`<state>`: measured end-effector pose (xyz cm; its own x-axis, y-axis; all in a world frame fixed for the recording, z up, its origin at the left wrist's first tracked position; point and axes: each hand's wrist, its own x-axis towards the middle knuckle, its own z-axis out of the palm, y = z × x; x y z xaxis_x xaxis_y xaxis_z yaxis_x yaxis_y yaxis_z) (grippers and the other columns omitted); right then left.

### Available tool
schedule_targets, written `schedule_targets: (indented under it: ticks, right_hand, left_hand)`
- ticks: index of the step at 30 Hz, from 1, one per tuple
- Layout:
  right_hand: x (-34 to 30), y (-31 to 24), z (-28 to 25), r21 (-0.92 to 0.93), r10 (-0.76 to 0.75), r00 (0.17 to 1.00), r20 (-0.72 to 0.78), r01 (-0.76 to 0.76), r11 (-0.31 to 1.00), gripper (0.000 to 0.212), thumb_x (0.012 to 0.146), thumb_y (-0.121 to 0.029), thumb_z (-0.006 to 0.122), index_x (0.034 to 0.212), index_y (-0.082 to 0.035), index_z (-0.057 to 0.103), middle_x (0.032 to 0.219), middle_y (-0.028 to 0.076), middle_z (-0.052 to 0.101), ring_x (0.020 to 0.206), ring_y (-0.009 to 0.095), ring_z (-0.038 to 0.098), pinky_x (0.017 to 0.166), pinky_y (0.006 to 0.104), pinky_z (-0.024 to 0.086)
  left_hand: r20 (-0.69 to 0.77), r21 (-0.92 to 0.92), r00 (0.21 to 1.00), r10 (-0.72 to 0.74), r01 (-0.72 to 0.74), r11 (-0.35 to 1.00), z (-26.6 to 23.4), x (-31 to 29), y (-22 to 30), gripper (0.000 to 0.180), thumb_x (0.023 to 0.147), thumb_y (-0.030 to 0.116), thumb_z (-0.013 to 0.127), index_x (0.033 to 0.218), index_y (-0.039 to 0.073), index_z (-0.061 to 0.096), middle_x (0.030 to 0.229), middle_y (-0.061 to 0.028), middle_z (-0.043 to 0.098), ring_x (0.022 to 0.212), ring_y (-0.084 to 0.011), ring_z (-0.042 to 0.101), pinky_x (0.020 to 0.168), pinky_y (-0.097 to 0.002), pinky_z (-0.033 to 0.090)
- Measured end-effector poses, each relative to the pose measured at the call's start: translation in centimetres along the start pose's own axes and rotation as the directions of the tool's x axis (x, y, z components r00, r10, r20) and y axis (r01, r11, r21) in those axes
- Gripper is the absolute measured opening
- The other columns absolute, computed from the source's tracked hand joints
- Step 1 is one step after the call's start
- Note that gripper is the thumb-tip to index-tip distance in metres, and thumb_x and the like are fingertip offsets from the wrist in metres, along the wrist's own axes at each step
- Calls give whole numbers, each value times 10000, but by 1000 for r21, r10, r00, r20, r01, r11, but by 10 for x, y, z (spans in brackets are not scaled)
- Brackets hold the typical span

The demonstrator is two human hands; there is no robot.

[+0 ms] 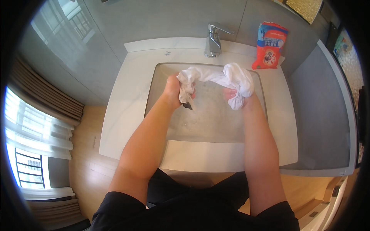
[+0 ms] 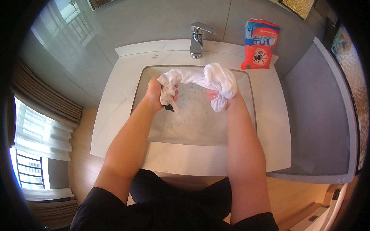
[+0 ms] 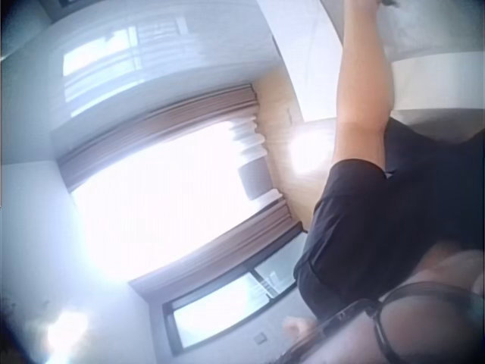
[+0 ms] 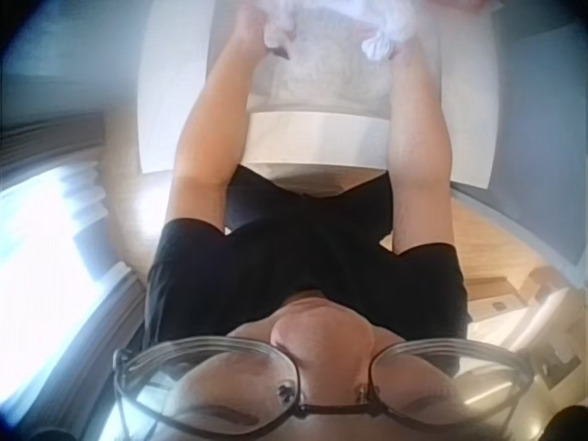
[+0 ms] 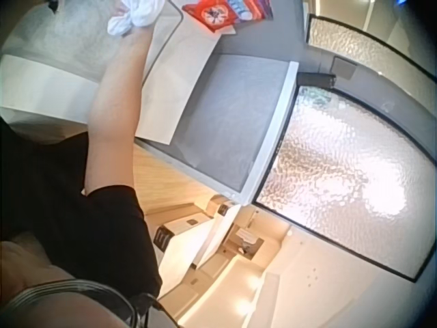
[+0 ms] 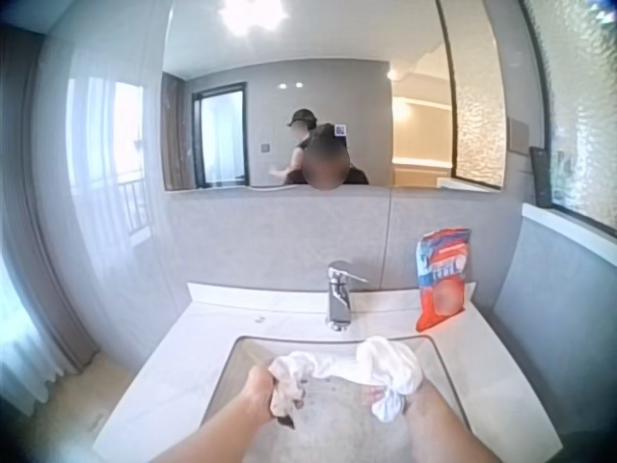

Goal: The person washes a white cloth by hand in a bathroom sink. They repeatedly submerge, agitate, and wring the cloth under running water, then rinse and wring it again multiple times.

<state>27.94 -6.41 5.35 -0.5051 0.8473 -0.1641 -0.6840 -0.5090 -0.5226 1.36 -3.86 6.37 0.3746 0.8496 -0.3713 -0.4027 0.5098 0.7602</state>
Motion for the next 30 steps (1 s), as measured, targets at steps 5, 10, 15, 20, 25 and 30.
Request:
schedule_targets:
  ticks: [5,10,15,20,25,30]
  right_hand:
    - [-4,2,13,-421,-235,969,78,246,873,309,948,-416,567,968,-112,622,673,13,552,502,120,498,447,282,403]
    - [-3,-5,8,-642,-321,912,-255,88,761,317,947,-380,553,1010,-89,662,796,46,672,597,157,621,459,318,471]
    - [-3,-11,-12,-317,-234,892,-388,109,942,355,946,-395,540,1042,-79,669,889,77,716,678,187,684,463,324,510]
    - [-2,-16,-15,-363,-305,909,-285,192,912,346,951,-399,535,1039,-95,676,881,54,711,681,173,670,498,332,510]
    - [-6,-19,-27,-462,-322,854,-409,111,880,269,934,-363,578,1011,-129,687,841,22,697,676,148,654,500,336,502]
    - [-16,-12,4,-644,-261,799,-541,-194,740,274,922,-363,591,938,-117,712,826,58,697,650,179,633,533,336,473]
  left_hand:
    - [-116,205,991,-68,91,974,9,-5,5,510,988,446,305,1227,59,537,1052,-131,634,754,-298,643,558,-407,487]
    - [-92,141,983,-158,170,975,-3,-3,10,649,943,602,413,1238,36,531,1109,-170,642,841,-353,676,572,-391,499]
    - [-34,250,987,-158,162,955,-5,-3,15,600,941,533,507,1236,13,539,1062,-158,657,822,-298,676,545,-388,500]
    - [190,414,980,-55,-30,910,1,-9,9,429,954,358,577,1175,-9,583,1037,-144,663,752,-226,663,566,-379,509]
    - [-49,569,956,288,-210,795,-10,16,-14,326,982,290,556,1001,-23,647,803,-93,660,635,-205,619,574,-361,480]
    - [38,694,806,590,-446,565,-19,20,-12,341,1007,267,532,913,-38,652,663,-43,594,578,-139,535,553,-338,441]
